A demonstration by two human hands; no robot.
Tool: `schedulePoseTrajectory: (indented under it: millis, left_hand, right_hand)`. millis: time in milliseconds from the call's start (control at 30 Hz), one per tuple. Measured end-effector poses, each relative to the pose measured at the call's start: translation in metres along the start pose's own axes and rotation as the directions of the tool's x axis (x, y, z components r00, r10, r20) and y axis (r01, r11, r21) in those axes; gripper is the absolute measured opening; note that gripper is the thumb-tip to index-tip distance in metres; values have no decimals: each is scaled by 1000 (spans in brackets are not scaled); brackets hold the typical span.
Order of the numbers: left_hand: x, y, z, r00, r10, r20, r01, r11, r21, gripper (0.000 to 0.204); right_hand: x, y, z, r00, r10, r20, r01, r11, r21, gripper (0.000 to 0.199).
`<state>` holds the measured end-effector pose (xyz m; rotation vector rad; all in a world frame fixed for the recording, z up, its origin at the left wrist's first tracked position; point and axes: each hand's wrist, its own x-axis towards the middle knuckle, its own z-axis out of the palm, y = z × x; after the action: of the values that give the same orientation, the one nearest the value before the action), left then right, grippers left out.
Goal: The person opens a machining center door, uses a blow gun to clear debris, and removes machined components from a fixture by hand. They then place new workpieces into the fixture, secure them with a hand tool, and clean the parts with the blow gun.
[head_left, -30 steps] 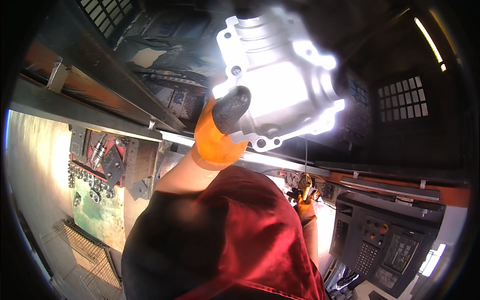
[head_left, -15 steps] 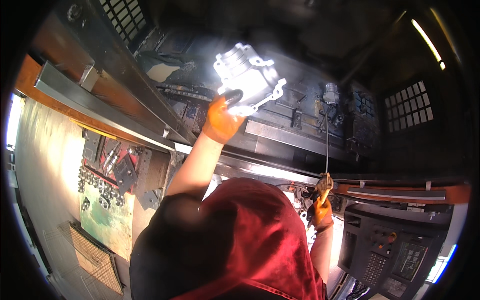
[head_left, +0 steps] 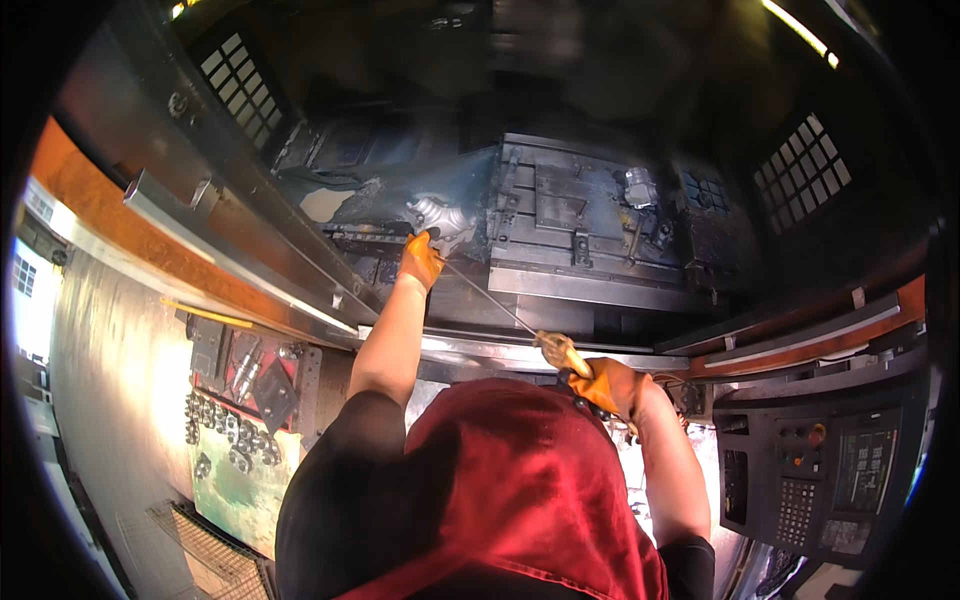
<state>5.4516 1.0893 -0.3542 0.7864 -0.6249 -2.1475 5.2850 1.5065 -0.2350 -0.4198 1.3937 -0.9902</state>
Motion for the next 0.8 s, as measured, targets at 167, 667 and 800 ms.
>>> schedulePoseTrajectory:
  millis: [167, 667, 800]
  left_hand:
    - [-17, -12, -17, 999, 19, 28, -20, 998, 55, 37]
    - [-68, -16, 18, 975, -98, 198, 106, 994, -29, 45]
    - [-69, -40, 24, 966, -120, 230, 126, 992, -10, 49]
  right_hand:
    - [-52, -25, 22, 988, -56, -147, -85, 599, -796, 21]
    - [9, -29, 35, 983, -136, -125, 28, 778, -627, 16]
    - [66, 76, -57, 945, -209, -251, -143, 425, -894, 29]
